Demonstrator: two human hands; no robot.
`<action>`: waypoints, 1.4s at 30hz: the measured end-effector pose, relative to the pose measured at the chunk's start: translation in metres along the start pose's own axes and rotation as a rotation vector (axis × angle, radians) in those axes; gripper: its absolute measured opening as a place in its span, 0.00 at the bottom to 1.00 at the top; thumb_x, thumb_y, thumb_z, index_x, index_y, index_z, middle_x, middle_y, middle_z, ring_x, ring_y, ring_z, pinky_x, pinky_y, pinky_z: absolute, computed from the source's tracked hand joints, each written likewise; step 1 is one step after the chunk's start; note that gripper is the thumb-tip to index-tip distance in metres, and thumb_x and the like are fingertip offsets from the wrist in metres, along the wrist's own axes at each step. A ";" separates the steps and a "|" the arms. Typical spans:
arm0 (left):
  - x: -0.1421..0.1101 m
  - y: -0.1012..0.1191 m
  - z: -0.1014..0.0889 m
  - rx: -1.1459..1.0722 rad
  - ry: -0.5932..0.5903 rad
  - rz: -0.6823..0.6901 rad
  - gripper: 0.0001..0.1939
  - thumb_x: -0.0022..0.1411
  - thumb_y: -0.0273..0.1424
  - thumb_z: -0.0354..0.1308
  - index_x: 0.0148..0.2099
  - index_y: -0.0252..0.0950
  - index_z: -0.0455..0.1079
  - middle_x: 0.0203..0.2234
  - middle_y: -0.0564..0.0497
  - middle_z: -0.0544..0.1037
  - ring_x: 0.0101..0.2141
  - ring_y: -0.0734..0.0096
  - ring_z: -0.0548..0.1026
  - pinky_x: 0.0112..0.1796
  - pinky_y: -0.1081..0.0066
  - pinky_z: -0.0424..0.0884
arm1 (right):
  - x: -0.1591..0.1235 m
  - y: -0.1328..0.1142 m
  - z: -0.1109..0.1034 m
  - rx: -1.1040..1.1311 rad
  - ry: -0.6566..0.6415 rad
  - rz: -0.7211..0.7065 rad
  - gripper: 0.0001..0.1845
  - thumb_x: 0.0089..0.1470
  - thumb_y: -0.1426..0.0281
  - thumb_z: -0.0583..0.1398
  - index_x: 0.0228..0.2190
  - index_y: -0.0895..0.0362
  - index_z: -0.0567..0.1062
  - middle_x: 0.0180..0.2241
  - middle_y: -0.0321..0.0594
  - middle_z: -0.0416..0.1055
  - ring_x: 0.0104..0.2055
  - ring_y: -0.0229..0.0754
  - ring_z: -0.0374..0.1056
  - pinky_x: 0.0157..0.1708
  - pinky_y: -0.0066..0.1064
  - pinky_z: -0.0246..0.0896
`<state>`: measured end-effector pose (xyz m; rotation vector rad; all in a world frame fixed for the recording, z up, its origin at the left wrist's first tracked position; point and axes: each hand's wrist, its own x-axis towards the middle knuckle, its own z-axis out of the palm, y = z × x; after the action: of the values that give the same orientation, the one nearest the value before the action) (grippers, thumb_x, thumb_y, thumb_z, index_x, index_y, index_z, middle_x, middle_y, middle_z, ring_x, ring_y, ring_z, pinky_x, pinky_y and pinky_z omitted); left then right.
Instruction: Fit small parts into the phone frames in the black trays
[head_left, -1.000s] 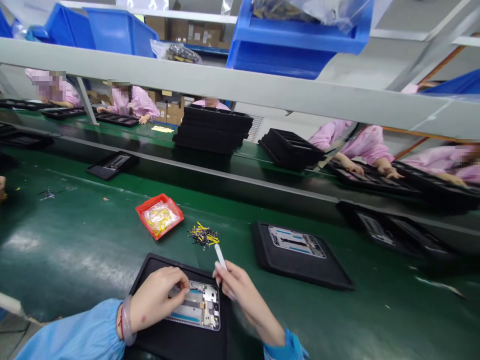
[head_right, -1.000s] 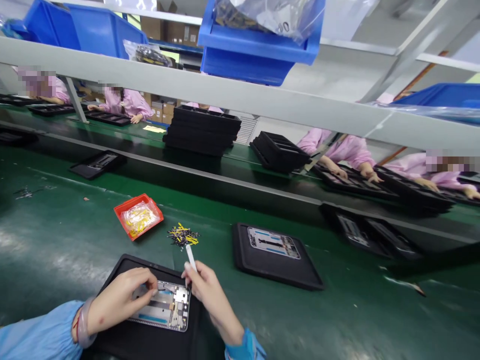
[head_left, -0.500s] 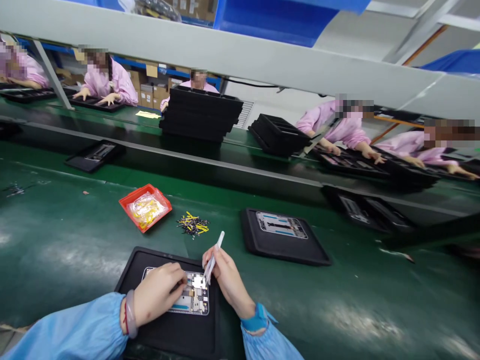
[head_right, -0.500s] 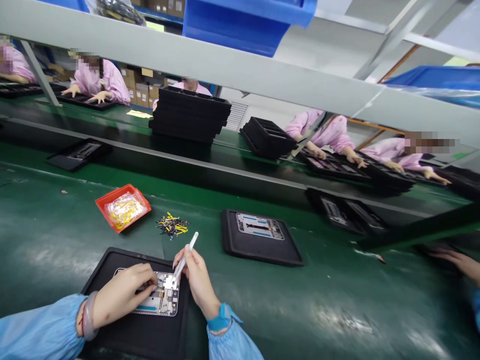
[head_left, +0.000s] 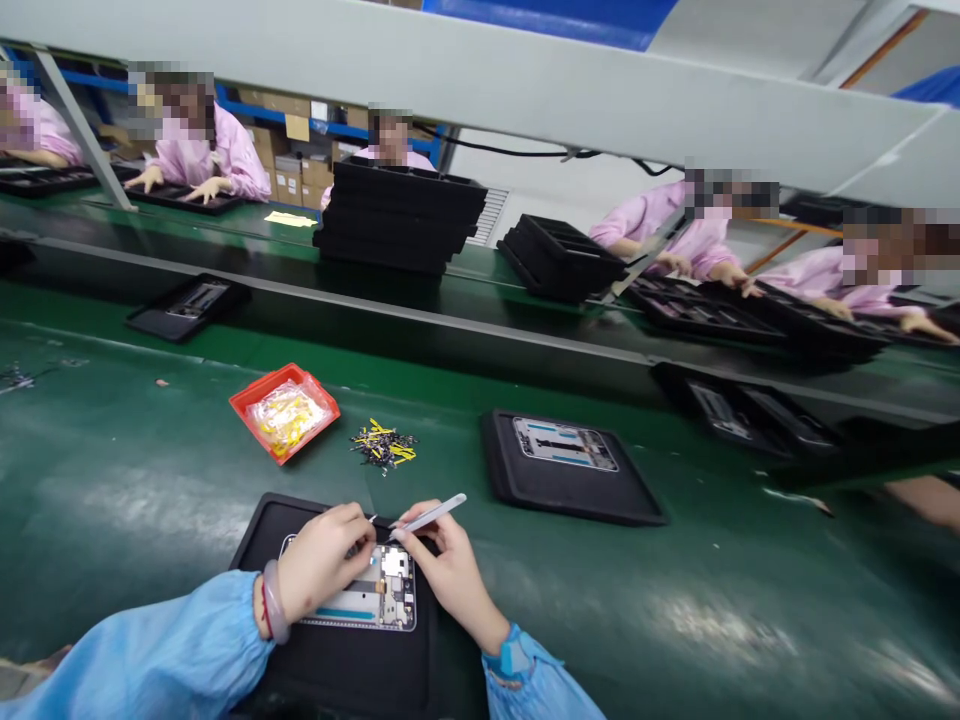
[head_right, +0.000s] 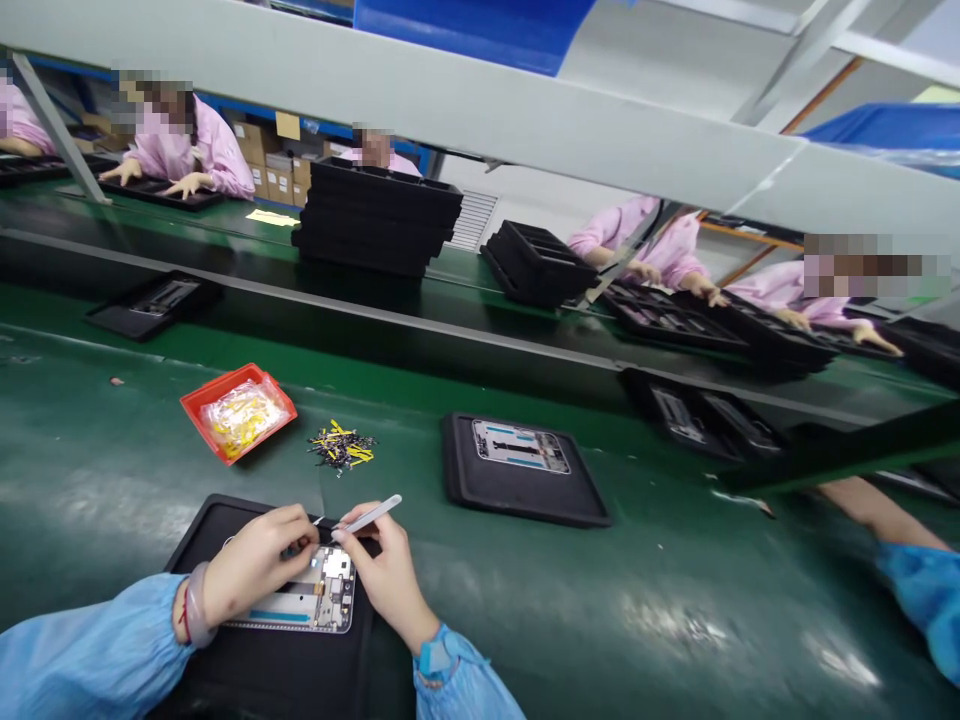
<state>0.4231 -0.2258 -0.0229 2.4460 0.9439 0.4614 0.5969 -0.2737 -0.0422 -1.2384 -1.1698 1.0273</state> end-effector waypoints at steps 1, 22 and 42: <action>0.000 0.000 0.000 -0.002 0.004 0.001 0.09 0.58 0.21 0.51 0.28 0.36 0.68 0.23 0.55 0.68 0.26 0.73 0.69 0.30 0.76 0.67 | 0.000 -0.001 0.000 -0.013 0.000 -0.012 0.09 0.49 0.64 0.65 0.29 0.55 0.72 0.27 0.37 0.73 0.29 0.40 0.72 0.31 0.28 0.69; -0.002 -0.007 0.000 -0.114 0.033 0.022 0.07 0.56 0.21 0.56 0.31 0.36 0.72 0.29 0.52 0.71 0.33 0.70 0.72 0.35 0.74 0.68 | -0.003 -0.006 0.004 -0.296 0.000 -0.258 0.07 0.55 0.69 0.59 0.26 0.55 0.72 0.25 0.38 0.74 0.28 0.41 0.71 0.29 0.29 0.67; -0.019 0.000 0.013 0.439 0.154 0.286 0.05 0.63 0.30 0.60 0.36 0.35 0.68 0.32 0.53 0.75 0.30 0.71 0.71 0.26 0.74 0.65 | -0.007 -0.003 0.004 -0.449 0.000 -0.518 0.06 0.61 0.68 0.55 0.31 0.53 0.69 0.26 0.37 0.71 0.29 0.42 0.70 0.30 0.28 0.66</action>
<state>0.4152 -0.2431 -0.0362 3.0027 0.8248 0.5994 0.5914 -0.2806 -0.0397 -1.1719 -1.6683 0.3886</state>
